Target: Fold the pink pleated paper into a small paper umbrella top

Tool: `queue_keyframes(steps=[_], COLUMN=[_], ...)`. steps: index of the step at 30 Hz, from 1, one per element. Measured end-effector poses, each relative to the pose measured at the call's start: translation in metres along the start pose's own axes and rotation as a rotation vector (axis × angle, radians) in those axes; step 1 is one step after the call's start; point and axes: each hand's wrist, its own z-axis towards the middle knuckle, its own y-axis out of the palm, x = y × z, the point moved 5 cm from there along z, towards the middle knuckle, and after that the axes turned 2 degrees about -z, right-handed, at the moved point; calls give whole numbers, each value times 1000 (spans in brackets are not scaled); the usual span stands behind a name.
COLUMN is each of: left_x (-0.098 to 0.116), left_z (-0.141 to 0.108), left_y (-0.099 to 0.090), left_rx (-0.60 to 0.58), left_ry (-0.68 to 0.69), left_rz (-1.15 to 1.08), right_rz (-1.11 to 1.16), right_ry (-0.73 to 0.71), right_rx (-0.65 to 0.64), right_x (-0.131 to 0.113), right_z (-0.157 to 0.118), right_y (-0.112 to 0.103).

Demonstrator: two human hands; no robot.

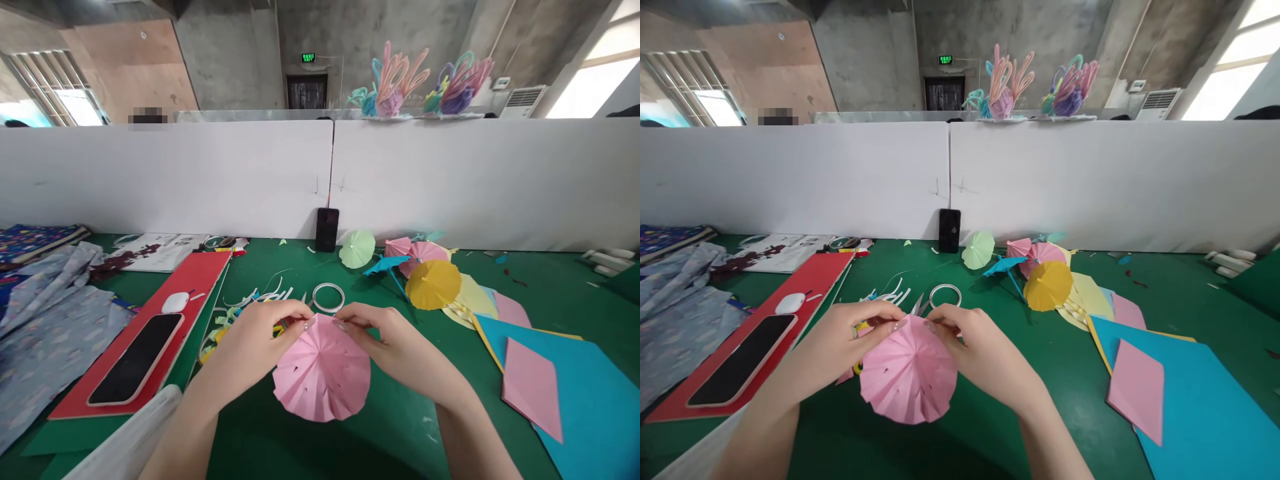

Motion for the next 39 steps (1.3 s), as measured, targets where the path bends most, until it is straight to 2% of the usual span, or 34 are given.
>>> queue_keyframes(steps=[7,16,25,32,39], left_x=[-5,-3,-8,-4,-4], left_z=[-4,-6,-1,-2,-3], left_y=[-9,3,7,10,8], left_rx=[83,-101,-124,-207,-238], left_ry=[-5,15,-17,28,52], left_rz=[0,26,-11,54,32], right_rz=[-64,-82,-84,-126,-100], right_ry=[4,-34,-101,-158,-135], right_rx=[18,-25,-59,-124,-119], right_x=[2,-4,-12,-15,-12], right_z=[2,4,-1,-4,-5], right_y=[2,7,9,12,7])
